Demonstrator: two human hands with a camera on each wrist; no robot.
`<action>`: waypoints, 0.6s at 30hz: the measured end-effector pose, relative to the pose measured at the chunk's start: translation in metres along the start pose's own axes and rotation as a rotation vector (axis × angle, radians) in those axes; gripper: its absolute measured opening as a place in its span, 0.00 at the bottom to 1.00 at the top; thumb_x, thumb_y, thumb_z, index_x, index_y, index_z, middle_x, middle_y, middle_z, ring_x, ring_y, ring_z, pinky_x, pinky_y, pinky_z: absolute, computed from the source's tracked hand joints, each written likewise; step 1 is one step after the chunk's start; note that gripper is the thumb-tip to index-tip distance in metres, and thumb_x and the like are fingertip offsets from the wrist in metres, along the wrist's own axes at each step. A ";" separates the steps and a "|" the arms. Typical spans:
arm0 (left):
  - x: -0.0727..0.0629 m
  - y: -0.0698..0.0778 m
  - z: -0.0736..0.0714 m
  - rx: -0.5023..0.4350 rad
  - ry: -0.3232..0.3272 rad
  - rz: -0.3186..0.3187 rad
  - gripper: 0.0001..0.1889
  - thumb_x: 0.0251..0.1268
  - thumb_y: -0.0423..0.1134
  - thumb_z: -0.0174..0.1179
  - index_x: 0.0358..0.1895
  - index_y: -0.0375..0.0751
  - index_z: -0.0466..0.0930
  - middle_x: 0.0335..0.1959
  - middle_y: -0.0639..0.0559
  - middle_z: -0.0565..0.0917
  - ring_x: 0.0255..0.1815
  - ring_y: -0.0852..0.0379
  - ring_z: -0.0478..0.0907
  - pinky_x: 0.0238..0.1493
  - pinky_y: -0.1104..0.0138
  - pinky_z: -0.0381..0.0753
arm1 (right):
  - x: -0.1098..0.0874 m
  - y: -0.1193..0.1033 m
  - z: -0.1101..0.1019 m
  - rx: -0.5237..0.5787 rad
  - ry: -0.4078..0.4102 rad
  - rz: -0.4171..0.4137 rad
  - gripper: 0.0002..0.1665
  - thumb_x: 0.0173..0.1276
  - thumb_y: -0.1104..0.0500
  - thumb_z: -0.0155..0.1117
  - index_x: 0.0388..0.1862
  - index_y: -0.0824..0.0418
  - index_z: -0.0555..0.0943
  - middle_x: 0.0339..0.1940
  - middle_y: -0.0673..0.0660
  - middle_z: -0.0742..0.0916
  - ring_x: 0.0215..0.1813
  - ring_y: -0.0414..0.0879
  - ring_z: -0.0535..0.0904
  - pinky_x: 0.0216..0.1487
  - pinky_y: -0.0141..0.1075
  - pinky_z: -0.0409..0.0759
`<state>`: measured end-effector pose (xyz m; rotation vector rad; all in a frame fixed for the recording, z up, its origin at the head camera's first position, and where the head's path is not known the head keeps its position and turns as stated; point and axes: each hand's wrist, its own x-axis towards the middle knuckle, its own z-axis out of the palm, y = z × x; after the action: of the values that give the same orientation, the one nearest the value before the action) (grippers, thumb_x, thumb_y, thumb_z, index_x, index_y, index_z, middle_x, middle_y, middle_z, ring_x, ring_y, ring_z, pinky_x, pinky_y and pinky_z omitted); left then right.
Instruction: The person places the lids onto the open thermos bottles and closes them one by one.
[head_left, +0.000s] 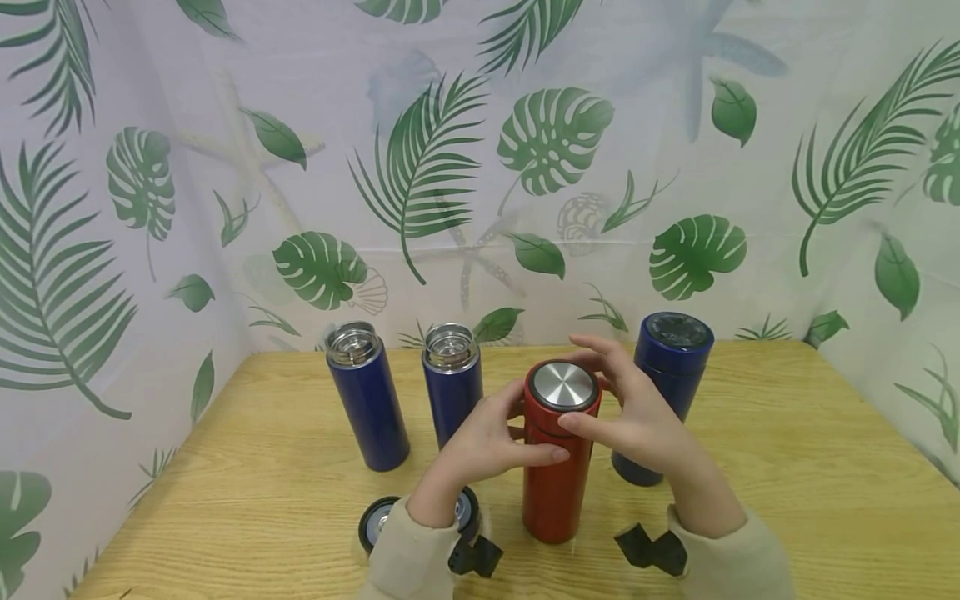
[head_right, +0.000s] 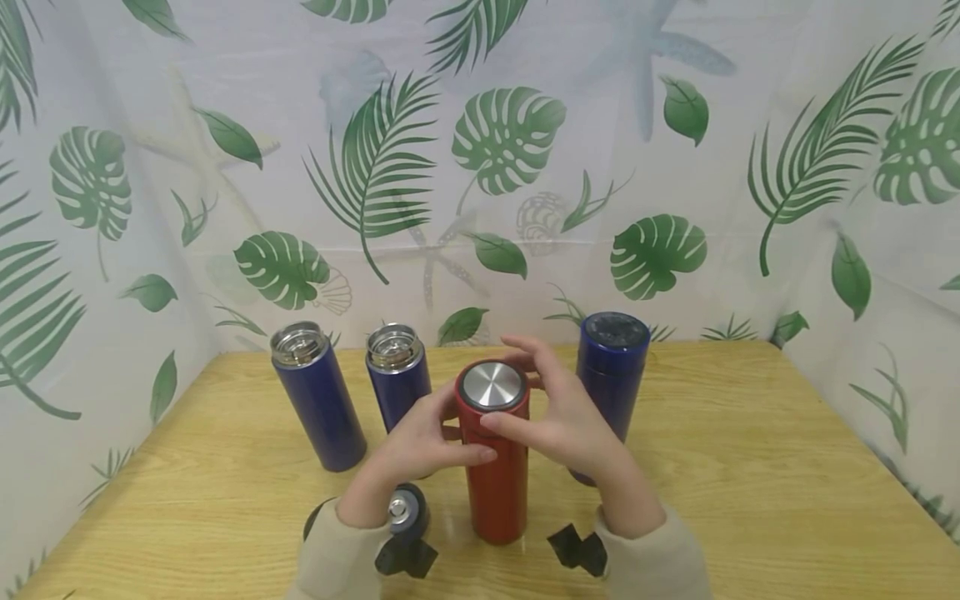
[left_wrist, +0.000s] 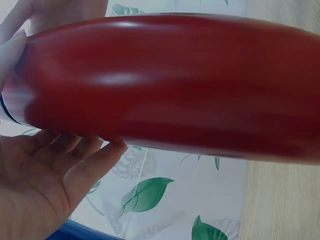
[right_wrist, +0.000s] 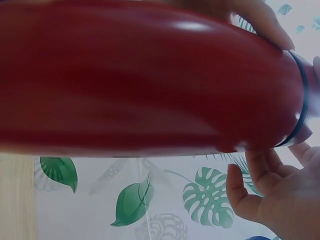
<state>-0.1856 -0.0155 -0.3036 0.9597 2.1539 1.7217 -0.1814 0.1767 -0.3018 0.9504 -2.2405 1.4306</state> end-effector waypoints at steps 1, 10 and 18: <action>0.000 0.000 0.000 0.001 0.000 -0.002 0.32 0.48 0.28 0.64 0.60 0.38 0.63 0.52 0.46 0.73 0.51 0.57 0.72 0.44 0.69 0.75 | 0.000 0.001 0.000 -0.017 0.004 0.010 0.41 0.48 0.69 0.67 0.61 0.62 0.60 0.46 0.58 0.77 0.49 0.42 0.70 0.50 0.59 0.64; 0.000 0.000 0.000 0.004 -0.004 -0.007 0.33 0.48 0.28 0.64 0.60 0.38 0.62 0.53 0.46 0.73 0.51 0.56 0.72 0.44 0.68 0.75 | -0.001 0.000 -0.002 0.083 -0.069 -0.068 0.34 0.56 0.70 0.55 0.62 0.65 0.57 0.56 0.60 0.72 0.57 0.43 0.67 0.59 0.47 0.61; 0.000 0.000 0.000 0.001 -0.005 -0.007 0.33 0.48 0.28 0.64 0.60 0.38 0.62 0.53 0.46 0.73 0.51 0.56 0.71 0.44 0.68 0.75 | 0.000 -0.002 -0.004 0.160 -0.086 -0.119 0.37 0.55 0.75 0.54 0.63 0.65 0.56 0.54 0.62 0.74 0.53 0.44 0.71 0.56 0.31 0.65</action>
<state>-0.1857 -0.0153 -0.3038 0.9548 2.1522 1.7137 -0.1804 0.1796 -0.2993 1.1958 -2.1135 1.5604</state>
